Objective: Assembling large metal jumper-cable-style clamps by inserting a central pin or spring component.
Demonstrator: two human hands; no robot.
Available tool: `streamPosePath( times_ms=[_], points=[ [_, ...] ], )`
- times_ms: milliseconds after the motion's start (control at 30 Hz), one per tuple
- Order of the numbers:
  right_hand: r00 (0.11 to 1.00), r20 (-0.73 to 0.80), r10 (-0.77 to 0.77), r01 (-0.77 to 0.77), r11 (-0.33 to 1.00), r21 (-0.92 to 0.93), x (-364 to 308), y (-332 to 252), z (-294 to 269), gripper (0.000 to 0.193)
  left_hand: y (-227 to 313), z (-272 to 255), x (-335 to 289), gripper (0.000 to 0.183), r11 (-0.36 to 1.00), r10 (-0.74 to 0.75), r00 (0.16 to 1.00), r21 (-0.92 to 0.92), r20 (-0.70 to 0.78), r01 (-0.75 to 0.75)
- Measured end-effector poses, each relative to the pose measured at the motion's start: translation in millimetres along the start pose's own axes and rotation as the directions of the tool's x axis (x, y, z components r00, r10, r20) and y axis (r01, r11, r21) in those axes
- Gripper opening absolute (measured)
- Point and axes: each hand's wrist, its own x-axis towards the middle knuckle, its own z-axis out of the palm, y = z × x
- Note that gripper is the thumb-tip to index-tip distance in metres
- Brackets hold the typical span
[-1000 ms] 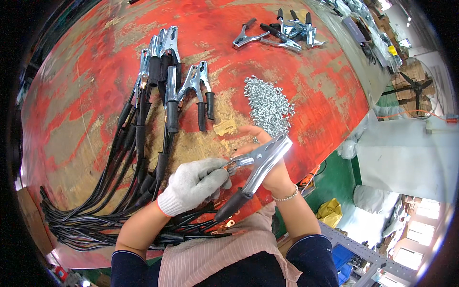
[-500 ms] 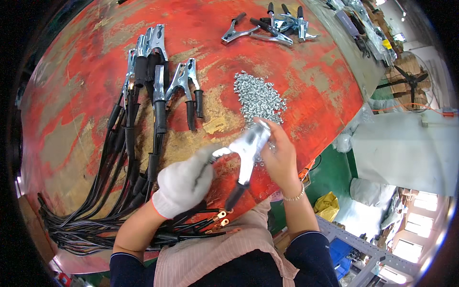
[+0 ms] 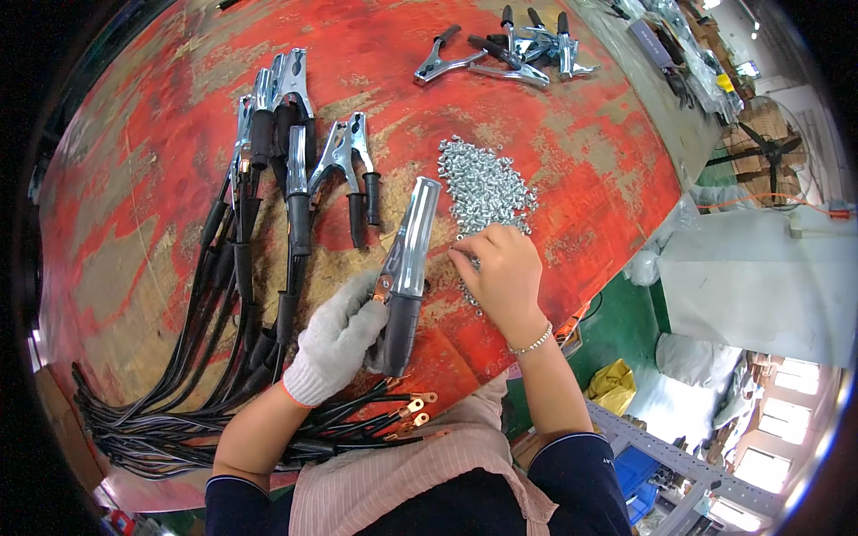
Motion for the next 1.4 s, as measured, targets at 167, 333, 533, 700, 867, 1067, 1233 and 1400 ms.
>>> streamPosePath(
  times_ms=[167, 333, 533, 700, 867, 1067, 1233, 1400],
  points=[
    [1.0, -0.017, -0.005, 0.007, 0.993, 0.118, 7.7, -4.7, -6.9, 0.015, 10.8, 2.2, -6.4, 0.043, 0.999, -0.04, 0.999, 0.013, 0.028, 0.039],
    [0.994, -0.11, -0.026, 0.07, 0.904, 0.422, -0.7, -46.7, -28.8, 0.024, 6.2, -0.2, -4.8, 0.042, 0.997, -0.065, 0.997, -0.036, 0.047, 0.067],
    [0.979, -0.163, -0.124, 0.178, 0.911, 0.371, 5.1, -61.6, -26.2, 0.028, 9.0, 1.9, -7.2, 0.039, 1.0, -0.018, 0.999, -0.003, 0.036, 0.018],
    [0.966, -0.183, -0.185, 0.239, 0.91, 0.338, 7.5, -60.9, -23.2, 0.03, 7.1, 3.5, -7.1, 0.037, 1.0, -0.02, 1.0, -0.013, 0.004, 0.02],
    [0.974, -0.156, -0.162, 0.207, 0.916, 0.344, 9.9, -63.6, -25.7, 0.031, 12.0, 3.7, -7.1, 0.039, 0.998, -0.033, 0.999, 0.05, -0.015, 0.034],
    [0.985, -0.103, -0.141, 0.171, 0.899, 0.403, 8.4, -63.2, -25.4, 0.03, 11.1, 3.7, -6.7, 0.038, 0.998, -0.027, 1.0, 0.059, -0.015, 0.028],
    [0.983, -0.124, -0.132, 0.173, 0.891, 0.42, 10.5, -65.7, -23.4, 0.029, 10.7, 3.2, -6.6, 0.037, 0.998, -0.013, 1.0, 0.064, -0.018, 0.014],
    [0.978, -0.151, -0.147, 0.201, 0.866, 0.458, 6.5, -64.2, -15.9, 0.027, 9.3, 2.4, -6.1, 0.036, 0.998, -0.02, 1.0, 0.055, -0.007, 0.02]
  ],
)
